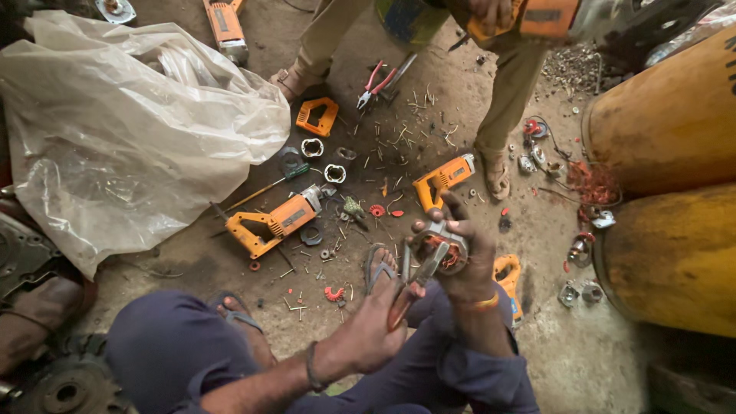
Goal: The person sits on the floor and uses pliers to pull copper wire coils out of a cylindrical motor stator. They repeatedly grip and extract wire bundles, rotating the stator to access different sections, while another person works nearby with a power tool.
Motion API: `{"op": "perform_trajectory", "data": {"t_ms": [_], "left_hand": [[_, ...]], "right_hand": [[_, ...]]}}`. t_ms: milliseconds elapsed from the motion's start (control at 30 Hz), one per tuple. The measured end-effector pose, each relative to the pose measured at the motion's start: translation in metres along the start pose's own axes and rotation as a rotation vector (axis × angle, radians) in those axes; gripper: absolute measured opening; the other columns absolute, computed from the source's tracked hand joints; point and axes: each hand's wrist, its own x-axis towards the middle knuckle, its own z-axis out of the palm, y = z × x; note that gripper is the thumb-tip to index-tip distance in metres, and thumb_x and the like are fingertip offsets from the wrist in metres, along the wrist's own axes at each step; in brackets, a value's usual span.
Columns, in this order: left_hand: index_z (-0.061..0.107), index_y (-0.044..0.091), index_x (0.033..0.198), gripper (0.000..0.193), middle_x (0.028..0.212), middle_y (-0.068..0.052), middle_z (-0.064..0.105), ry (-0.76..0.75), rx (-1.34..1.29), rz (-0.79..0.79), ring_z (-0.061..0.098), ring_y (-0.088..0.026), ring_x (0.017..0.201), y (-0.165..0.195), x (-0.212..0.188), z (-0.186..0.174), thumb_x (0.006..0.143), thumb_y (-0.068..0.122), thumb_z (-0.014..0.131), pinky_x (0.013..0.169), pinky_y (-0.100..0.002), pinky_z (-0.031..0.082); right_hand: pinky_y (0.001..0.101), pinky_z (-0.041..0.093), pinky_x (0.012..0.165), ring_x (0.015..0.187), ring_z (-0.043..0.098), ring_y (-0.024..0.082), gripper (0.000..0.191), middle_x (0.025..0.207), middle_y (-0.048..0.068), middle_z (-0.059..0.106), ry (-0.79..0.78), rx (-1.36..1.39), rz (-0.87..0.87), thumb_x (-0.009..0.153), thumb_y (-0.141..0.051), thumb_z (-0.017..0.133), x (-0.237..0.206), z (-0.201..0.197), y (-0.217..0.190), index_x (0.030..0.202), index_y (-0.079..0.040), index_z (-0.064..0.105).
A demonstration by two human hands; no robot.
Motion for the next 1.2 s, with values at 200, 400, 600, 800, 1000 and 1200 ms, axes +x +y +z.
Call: {"op": "perform_trajectory", "data": {"t_ms": [200, 400, 600, 800, 1000, 1200], "left_hand": [[0.05, 0.015, 0.133, 0.05, 0.102, -0.018, 0.066, -0.197, 0.229, -0.231, 0.065, -0.041, 0.098, 0.019, -0.004, -0.042, 0.084, 0.012, 0.065, 0.082, -0.051, 0.052], [0.038, 0.009, 0.147, 0.068, 0.112, -0.019, 0.063, -0.019, 0.378, -0.195, 0.064, -0.044, 0.1, 0.019, -0.015, -0.028, 0.086, 0.018, 0.066, 0.08, -0.054, 0.052], [0.055, 0.003, 0.119, 0.038, 0.1, -0.019, 0.065, 0.198, 0.42, 0.04, 0.066, -0.041, 0.094, -0.004, -0.003, -0.015, 0.098, 0.032, 0.066, 0.078, -0.052, 0.052], [0.038, -0.002, 0.143, 0.063, 0.121, -0.023, 0.059, 0.03, 0.31, 0.077, 0.056, -0.042, 0.115, -0.024, 0.011, -0.028, 0.094, 0.022, 0.067, 0.097, -0.049, 0.047], [0.023, 0.007, 0.161, 0.081, 0.145, -0.023, 0.05, -0.22, 0.171, 0.036, 0.049, -0.037, 0.137, -0.024, 0.002, -0.044, 0.094, 0.022, 0.065, 0.114, -0.044, 0.038], [0.023, 0.005, 0.16, 0.079, 0.152, -0.026, 0.043, -0.177, 0.22, 0.077, 0.04, -0.041, 0.144, -0.015, 0.0, -0.043, 0.096, 0.022, 0.067, 0.116, -0.045, 0.035]], "right_hand": [[0.0471, 0.056, 0.094, 0.104, 0.068, 0.034, 0.038, 0.117, 0.02, 0.068, -0.251, -0.486, 0.001, 0.093, -0.03, 0.06, -0.01, 0.001, -0.014, 0.112, 0.002, 0.064], [0.0489, 0.058, 0.091, 0.109, 0.068, 0.034, 0.024, 0.115, 0.016, 0.064, -0.149, -0.368, 0.101, 0.101, -0.024, 0.069, -0.008, -0.018, -0.004, 0.102, -0.001, 0.061], [0.0474, 0.06, 0.09, 0.105, 0.072, 0.032, 0.018, 0.11, 0.012, 0.067, -0.036, -0.296, 0.069, 0.104, -0.021, 0.062, -0.003, -0.02, -0.004, 0.102, -0.003, 0.061], [0.0423, 0.06, 0.083, 0.092, 0.072, 0.029, 0.032, 0.102, 0.018, 0.072, 0.095, -0.486, 0.065, 0.106, -0.026, 0.057, 0.0, -0.019, -0.004, 0.114, 0.003, 0.065], [0.0429, 0.061, 0.083, 0.1, 0.073, 0.029, 0.027, 0.106, 0.014, 0.069, -0.005, -0.287, 0.092, 0.105, -0.023, 0.056, -0.001, -0.016, -0.005, 0.112, 0.002, 0.063], [0.0454, 0.061, 0.081, 0.1, 0.071, 0.03, 0.027, 0.106, 0.013, 0.067, 0.032, -0.278, 0.113, 0.105, -0.023, 0.056, 0.0, -0.015, -0.002, 0.112, 0.002, 0.064]]}}
